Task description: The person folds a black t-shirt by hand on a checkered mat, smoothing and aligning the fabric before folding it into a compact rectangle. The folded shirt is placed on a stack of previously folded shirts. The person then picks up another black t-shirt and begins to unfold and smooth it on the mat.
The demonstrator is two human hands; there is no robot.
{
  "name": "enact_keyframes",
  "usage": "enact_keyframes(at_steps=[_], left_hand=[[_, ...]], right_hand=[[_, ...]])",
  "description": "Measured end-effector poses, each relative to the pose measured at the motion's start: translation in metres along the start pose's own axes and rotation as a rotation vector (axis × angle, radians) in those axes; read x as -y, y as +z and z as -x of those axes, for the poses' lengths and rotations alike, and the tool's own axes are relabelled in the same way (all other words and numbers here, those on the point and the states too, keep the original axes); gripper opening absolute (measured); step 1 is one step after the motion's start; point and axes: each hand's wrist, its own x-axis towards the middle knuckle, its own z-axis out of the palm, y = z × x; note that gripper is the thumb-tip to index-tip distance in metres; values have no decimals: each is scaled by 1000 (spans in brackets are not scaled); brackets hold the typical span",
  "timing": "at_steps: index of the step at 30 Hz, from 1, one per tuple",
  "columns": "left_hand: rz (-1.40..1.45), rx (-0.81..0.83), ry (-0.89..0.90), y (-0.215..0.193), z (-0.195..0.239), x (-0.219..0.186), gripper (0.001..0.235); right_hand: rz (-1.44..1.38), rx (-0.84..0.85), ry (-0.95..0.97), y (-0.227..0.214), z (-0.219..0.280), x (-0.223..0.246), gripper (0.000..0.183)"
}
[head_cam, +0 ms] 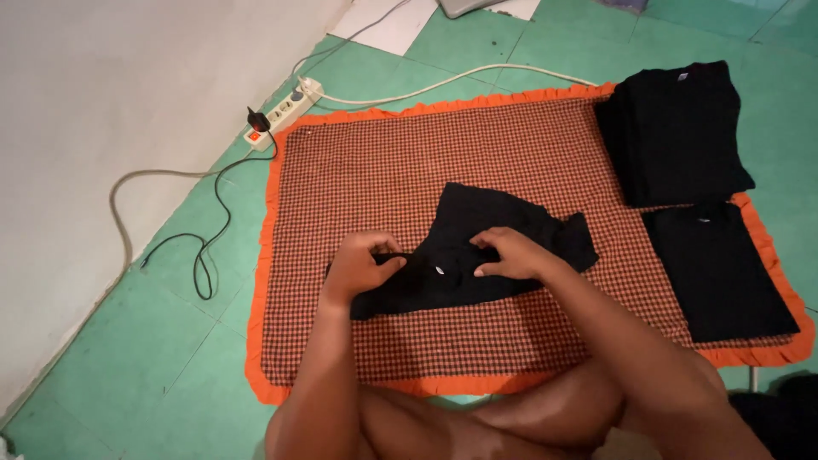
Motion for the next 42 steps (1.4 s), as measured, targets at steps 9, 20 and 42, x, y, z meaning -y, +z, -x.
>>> enact_keyframes(at_steps=[9, 20, 42], left_hand=[[31, 12, 54, -8, -2, -2, 8], [-49, -28, 6, -11, -2, 17, 14], [-653, 452, -547, 76, 10, 43, 109]], right_hand=[[14, 100, 85, 20, -24, -21, 39], [-594, -174, -39, 8, -16, -40, 5], [256, -27, 455, -28, 55, -34, 126]])
